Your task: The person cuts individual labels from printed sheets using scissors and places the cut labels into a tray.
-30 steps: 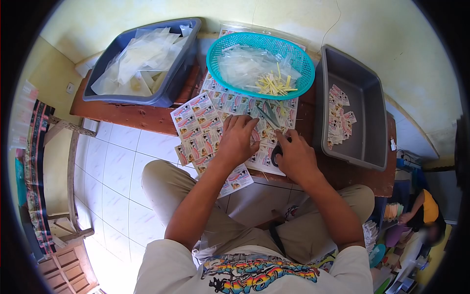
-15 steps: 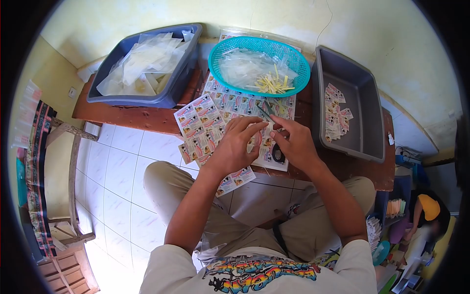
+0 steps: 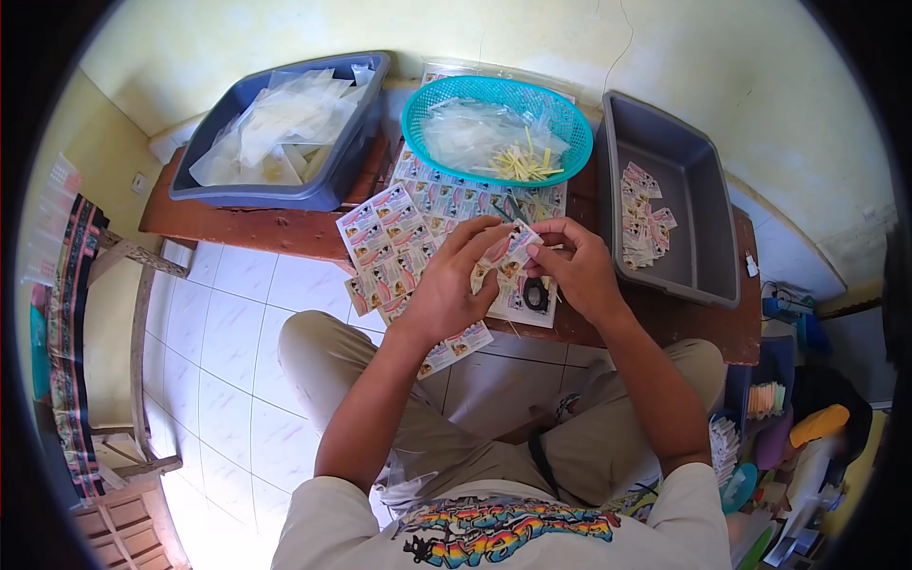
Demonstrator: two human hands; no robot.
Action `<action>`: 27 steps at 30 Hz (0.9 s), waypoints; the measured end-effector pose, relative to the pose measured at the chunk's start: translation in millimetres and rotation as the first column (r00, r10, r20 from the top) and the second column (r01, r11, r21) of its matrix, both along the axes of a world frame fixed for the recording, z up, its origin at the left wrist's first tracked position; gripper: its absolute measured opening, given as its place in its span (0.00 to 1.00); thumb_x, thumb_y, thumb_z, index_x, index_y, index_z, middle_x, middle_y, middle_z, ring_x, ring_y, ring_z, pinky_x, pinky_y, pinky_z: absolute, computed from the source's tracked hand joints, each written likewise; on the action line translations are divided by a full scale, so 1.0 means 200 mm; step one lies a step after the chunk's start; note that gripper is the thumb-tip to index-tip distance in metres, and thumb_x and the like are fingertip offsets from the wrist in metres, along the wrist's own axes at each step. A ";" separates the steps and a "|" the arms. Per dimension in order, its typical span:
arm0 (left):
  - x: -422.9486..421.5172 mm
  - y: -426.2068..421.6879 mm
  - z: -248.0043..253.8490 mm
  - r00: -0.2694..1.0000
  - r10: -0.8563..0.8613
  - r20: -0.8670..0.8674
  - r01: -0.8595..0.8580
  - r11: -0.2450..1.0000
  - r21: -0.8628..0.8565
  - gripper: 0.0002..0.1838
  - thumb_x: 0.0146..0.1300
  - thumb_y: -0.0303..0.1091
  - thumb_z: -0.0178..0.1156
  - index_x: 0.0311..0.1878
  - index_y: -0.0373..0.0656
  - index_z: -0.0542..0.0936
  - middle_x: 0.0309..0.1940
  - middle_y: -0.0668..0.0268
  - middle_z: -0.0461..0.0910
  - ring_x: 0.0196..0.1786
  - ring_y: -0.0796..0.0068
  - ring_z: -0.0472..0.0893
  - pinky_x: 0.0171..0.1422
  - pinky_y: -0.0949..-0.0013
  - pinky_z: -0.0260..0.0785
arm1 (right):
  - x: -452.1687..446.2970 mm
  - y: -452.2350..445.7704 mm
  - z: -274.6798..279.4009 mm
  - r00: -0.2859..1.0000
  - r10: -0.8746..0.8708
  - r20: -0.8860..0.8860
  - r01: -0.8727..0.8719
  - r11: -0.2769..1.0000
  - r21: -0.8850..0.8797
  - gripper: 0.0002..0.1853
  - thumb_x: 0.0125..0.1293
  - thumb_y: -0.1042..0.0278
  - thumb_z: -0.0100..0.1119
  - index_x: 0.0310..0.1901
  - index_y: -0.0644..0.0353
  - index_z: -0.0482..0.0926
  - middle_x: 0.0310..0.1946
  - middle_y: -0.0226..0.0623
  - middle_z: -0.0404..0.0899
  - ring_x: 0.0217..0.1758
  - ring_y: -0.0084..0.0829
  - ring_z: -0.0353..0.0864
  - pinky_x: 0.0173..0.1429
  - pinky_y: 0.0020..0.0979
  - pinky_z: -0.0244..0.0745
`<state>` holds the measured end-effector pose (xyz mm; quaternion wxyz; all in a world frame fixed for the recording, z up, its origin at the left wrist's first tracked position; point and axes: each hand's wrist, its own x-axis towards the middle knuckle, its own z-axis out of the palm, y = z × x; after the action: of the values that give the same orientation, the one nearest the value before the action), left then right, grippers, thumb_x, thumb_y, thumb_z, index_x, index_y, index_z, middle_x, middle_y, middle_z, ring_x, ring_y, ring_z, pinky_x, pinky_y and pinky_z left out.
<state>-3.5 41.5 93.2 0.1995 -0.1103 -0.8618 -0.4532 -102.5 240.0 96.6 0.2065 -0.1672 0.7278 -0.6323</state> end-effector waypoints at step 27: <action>0.00 -0.03 0.03 0.990 0.036 -0.135 -0.042 0.998 -0.039 0.32 0.58 0.20 0.75 0.68 0.43 0.82 0.66 0.54 0.83 0.64 0.51 0.84 0.68 0.55 0.78 | 0.01 0.02 0.04 0.999 0.005 -0.032 -0.006 1.000 -0.021 0.15 0.73 0.75 0.68 0.59 0.66 0.84 0.46 0.40 0.88 0.45 0.22 0.89 0.45 0.25 0.89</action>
<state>-3.3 36.1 98.9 0.2635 -0.1279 -0.8576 -0.4228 -100.0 244.1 104.2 0.1946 -0.1815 0.7237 -0.6367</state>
